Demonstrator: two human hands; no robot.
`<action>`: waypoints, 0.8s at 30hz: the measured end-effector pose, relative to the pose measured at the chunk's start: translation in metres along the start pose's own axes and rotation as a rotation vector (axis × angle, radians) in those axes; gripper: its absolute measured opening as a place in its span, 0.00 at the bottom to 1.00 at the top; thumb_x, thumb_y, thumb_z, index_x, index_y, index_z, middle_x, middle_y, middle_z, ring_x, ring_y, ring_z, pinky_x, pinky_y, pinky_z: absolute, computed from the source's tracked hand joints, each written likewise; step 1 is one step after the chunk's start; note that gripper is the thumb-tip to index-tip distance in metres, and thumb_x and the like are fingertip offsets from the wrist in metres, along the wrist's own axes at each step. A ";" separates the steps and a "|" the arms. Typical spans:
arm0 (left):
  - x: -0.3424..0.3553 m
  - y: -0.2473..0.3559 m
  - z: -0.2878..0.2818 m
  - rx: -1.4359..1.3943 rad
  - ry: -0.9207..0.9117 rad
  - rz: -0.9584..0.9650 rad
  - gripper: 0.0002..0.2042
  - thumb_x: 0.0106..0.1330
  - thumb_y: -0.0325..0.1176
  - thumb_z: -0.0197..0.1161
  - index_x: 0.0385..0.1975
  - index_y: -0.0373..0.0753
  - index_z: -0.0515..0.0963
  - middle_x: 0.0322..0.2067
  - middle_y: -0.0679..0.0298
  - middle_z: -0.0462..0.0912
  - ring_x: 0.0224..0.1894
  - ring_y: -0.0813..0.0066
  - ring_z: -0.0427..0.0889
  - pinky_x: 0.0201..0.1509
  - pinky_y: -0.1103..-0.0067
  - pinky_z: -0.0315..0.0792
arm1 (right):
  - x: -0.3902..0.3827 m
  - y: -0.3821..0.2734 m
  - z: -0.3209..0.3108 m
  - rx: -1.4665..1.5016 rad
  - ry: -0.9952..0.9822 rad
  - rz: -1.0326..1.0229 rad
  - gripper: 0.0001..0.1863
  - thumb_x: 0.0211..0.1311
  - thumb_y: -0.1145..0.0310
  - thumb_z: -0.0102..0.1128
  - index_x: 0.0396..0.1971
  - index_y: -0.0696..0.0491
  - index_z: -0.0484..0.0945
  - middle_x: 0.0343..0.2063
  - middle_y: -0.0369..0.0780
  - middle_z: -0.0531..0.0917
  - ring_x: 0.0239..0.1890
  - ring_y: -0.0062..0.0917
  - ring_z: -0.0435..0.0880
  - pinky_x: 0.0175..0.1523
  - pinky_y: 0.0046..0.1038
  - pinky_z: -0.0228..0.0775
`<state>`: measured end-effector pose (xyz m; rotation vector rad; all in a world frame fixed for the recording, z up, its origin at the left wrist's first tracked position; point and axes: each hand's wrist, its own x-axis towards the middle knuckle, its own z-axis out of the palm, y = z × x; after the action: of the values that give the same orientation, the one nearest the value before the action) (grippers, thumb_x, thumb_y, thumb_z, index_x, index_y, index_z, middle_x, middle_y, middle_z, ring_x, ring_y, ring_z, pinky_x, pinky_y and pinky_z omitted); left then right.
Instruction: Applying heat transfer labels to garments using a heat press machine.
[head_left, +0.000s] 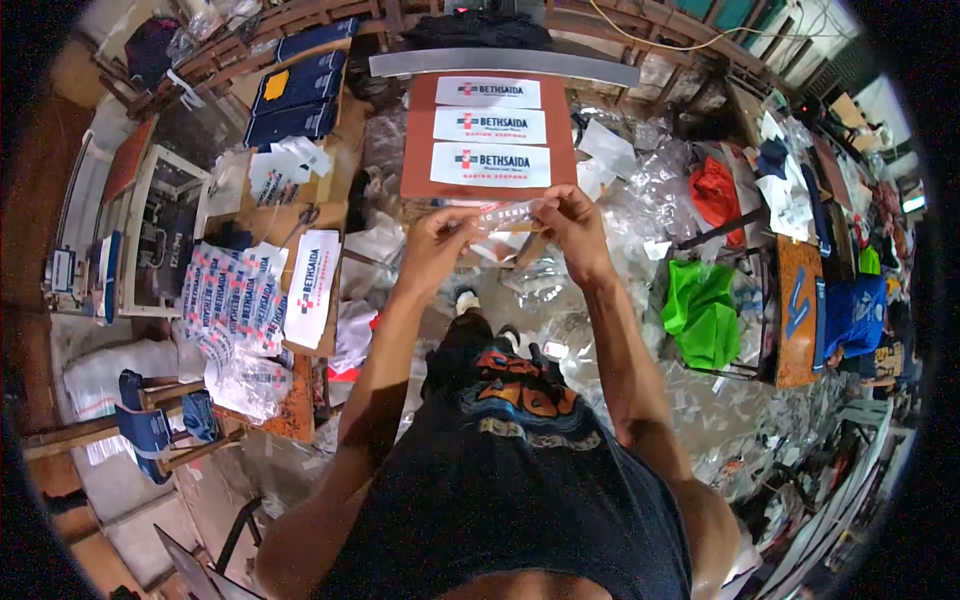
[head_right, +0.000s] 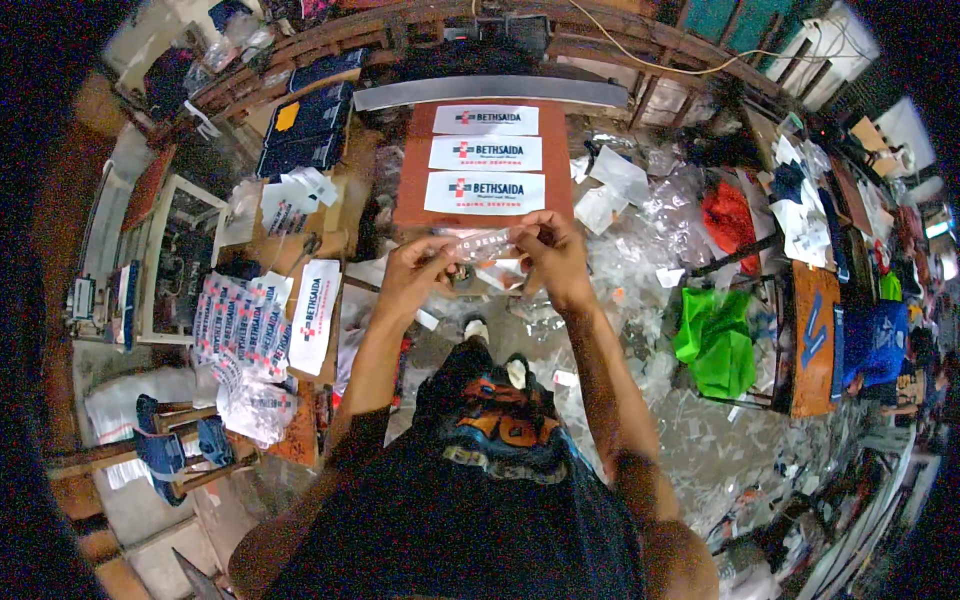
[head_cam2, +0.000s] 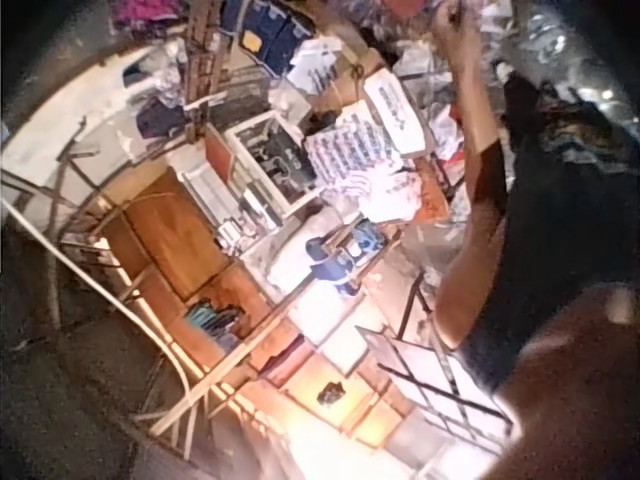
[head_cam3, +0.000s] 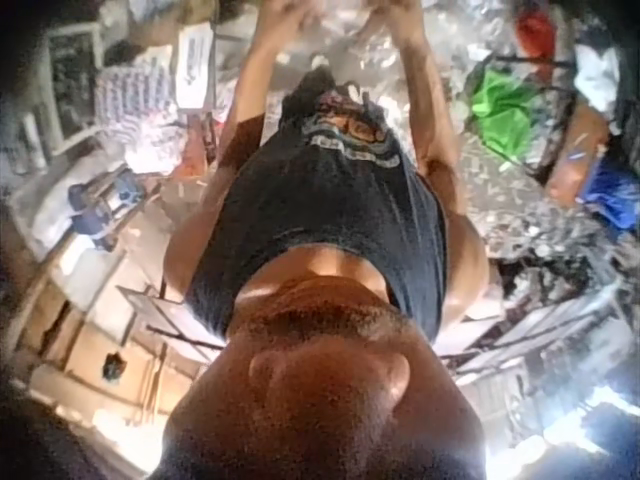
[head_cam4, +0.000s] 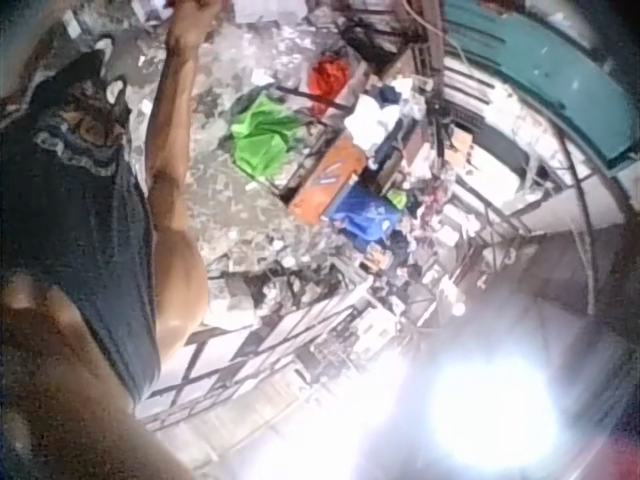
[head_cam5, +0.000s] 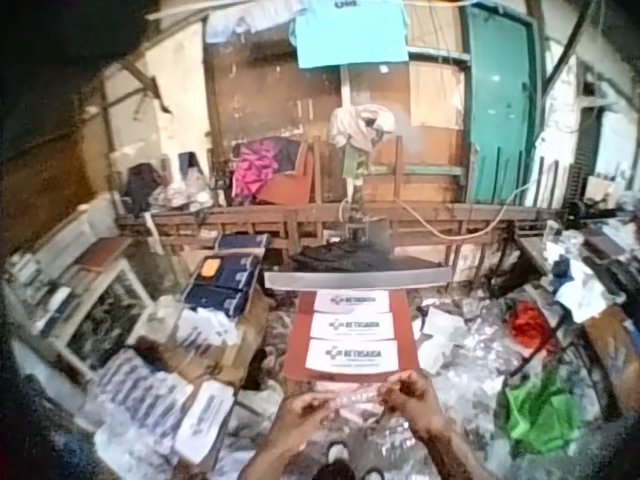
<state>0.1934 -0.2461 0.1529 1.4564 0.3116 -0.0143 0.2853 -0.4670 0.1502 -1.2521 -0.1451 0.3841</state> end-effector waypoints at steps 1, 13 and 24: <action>0.006 -0.003 -0.002 -0.011 0.023 0.074 0.08 0.72 0.32 0.66 0.44 0.34 0.84 0.33 0.68 0.86 0.32 0.84 0.80 0.35 0.84 0.72 | 0.003 0.006 0.000 0.054 0.013 -0.056 0.03 0.68 0.77 0.61 0.40 0.54 0.80 0.32 0.34 0.85 0.28 0.15 0.82 0.29 0.19 0.71; 0.110 -0.011 -0.057 0.052 -0.142 0.098 0.09 0.72 0.29 0.67 0.48 0.34 0.84 0.37 0.64 0.86 0.36 0.79 0.84 0.39 0.82 0.80 | 0.080 0.004 -0.002 -0.207 -0.162 0.052 0.07 0.71 0.73 0.64 0.44 0.56 0.85 0.37 0.33 0.88 0.39 0.16 0.84 0.44 0.21 0.75; 0.323 -0.056 -0.054 0.541 -0.025 0.294 0.14 0.70 0.41 0.69 0.48 0.38 0.85 0.40 0.60 0.89 0.42 0.73 0.83 0.48 0.72 0.76 | 0.253 0.081 -0.062 -0.203 0.036 -0.131 0.07 0.68 0.65 0.68 0.38 0.53 0.88 0.36 0.33 0.90 0.35 0.16 0.84 0.37 0.22 0.73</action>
<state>0.4819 -0.1423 0.0240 2.0260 0.0687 0.1297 0.5226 -0.4109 0.0288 -1.4405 -0.2390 0.2370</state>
